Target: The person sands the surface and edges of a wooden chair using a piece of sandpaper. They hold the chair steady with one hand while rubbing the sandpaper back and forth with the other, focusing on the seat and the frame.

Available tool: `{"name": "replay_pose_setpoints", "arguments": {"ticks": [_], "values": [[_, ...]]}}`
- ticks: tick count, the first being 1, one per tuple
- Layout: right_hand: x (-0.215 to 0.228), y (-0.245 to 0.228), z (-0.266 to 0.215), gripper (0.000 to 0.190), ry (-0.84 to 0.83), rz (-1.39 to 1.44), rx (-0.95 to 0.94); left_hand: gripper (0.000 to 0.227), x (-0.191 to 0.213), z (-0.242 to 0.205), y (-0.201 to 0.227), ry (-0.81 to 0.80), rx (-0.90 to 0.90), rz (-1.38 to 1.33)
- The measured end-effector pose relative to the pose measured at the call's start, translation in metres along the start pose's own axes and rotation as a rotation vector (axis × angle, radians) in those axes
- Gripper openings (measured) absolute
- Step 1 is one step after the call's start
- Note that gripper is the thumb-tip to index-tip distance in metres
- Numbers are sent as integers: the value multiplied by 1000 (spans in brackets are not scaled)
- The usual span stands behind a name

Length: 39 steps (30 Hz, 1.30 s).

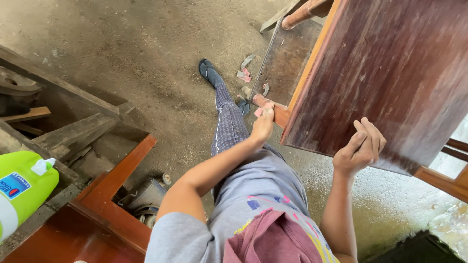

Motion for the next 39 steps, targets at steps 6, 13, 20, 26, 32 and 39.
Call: {"name": "replay_pose_setpoints", "arguments": {"ticks": [6,13,20,26,32,39], "values": [[-1,-2,1,51,16,0,-13,66,9,-84,45,12,-105,-307],[0,-1,0,50,17,-1,-1,102,3,34,-9,-42,-10,-17],[-3,3,-1,48,16,-8,-11,62,28,-63,67,-119,-116,-110],[-1,-2,2,48,21,-26,-23,68,25,-55,65,-95,-74,-304],[0,0,-1,48,12,-6,-43,69,3,4,6,-48,-220,-10],[-1,-4,2,48,23,-22,-17,62,27,-85,70,-114,-148,-590]]}}
Point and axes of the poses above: each hand's wrist, its own z-axis towards the middle knuckle, its own x-axis out of the back of the hand, y = z × x, the point moved 3 cm from there along z, towards the middle knuckle, and after that the axes turned 10 degrees about -x, right-handed, at the moved point
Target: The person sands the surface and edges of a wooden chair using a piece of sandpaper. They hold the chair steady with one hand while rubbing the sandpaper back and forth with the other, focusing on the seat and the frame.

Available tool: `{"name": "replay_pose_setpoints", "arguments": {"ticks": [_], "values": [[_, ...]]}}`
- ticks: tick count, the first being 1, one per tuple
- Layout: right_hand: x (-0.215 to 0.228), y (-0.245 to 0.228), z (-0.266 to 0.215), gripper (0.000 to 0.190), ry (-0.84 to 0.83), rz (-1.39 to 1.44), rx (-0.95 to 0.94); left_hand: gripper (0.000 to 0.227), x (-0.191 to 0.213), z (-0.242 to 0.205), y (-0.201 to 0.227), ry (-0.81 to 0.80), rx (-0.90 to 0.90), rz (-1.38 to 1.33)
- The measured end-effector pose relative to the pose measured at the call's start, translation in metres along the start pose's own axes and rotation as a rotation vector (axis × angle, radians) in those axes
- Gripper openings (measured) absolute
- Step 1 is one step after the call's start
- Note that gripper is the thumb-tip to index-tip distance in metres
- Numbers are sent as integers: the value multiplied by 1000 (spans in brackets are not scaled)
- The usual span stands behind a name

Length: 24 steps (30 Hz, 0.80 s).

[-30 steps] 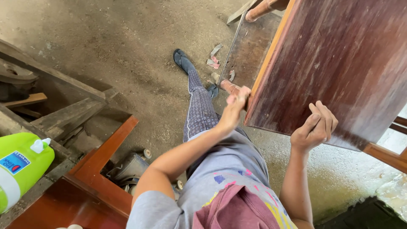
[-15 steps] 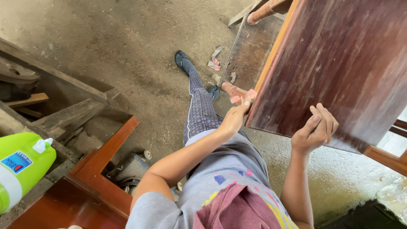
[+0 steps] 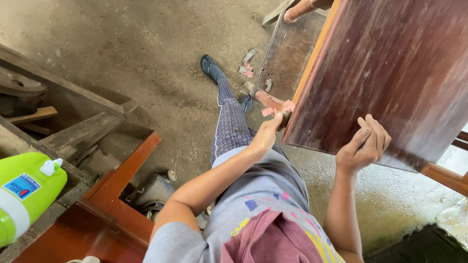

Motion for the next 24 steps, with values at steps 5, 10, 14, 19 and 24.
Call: {"name": "replay_pose_setpoints", "arguments": {"ticks": [5,10,14,19,24], "values": [[1,2,-1,49,-5,-4,-13,89,34,63,-54,65,88,268],[0,5,0,51,-9,-3,-14,84,24,38,-48,82,115,495],[2,3,-4,50,-13,-6,-22,58,2,-8,-26,-37,-114,291],[-2,12,-4,53,10,-11,-20,99,31,63,-81,15,-19,457],[-4,26,-6,36,38,67,34,76,28,49,-48,3,-14,413]]}}
Point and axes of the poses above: each hand's wrist, its own z-axis towards the middle knuckle, its own x-axis out of the back of the hand, y = z × x, the point moved 3 cm from there along z, towards the middle knuckle, and after that the axes turned 10 degrees about -x, right-handed, at the moved point
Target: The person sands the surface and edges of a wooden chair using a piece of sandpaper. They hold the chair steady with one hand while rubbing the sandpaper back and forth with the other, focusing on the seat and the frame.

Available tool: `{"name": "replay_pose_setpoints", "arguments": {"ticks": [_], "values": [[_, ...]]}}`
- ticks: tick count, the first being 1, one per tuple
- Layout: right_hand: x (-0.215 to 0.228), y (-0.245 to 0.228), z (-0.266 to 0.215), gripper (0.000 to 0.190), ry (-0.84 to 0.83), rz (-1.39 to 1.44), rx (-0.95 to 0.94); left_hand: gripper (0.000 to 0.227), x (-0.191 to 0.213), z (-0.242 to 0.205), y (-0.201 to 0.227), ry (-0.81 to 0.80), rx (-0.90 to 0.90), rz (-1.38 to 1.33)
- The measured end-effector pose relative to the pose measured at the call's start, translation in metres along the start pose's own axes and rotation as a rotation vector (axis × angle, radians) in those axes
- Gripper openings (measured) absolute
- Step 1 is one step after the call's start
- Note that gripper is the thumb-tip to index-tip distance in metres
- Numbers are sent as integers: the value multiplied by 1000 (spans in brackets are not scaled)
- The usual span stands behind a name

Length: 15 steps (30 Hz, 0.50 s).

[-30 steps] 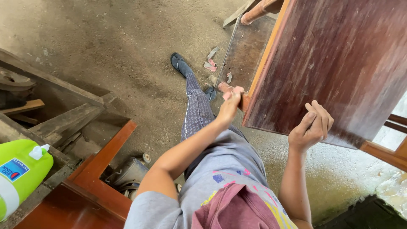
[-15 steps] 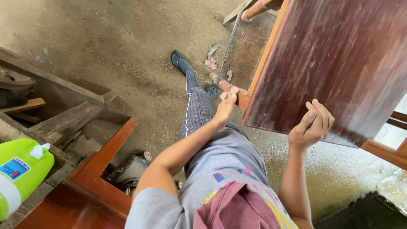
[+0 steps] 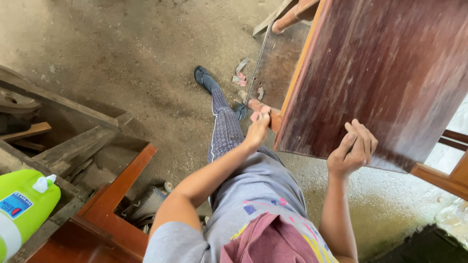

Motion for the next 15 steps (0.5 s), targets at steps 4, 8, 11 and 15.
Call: {"name": "replay_pose_setpoints", "arguments": {"ticks": [4,8,11,15], "values": [[1,-3,0,38,-1,-9,-16,70,-6,-58,58,-22,86,-81],[-1,-3,1,36,-2,-6,-18,70,-3,-35,48,60,69,-185],[1,-2,1,35,-6,-3,-20,77,-2,11,4,114,106,-136],[1,-7,2,38,-10,2,-36,81,-2,11,12,102,187,-69]]}}
Point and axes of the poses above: each hand's wrist, its own z-axis towards the middle knuckle, its own x-axis out of the back of the hand, y = z × x, the point moved 3 cm from there along z, towards the middle knuckle, and after that the axes turned 10 degrees about -x, right-handed, at the moved point
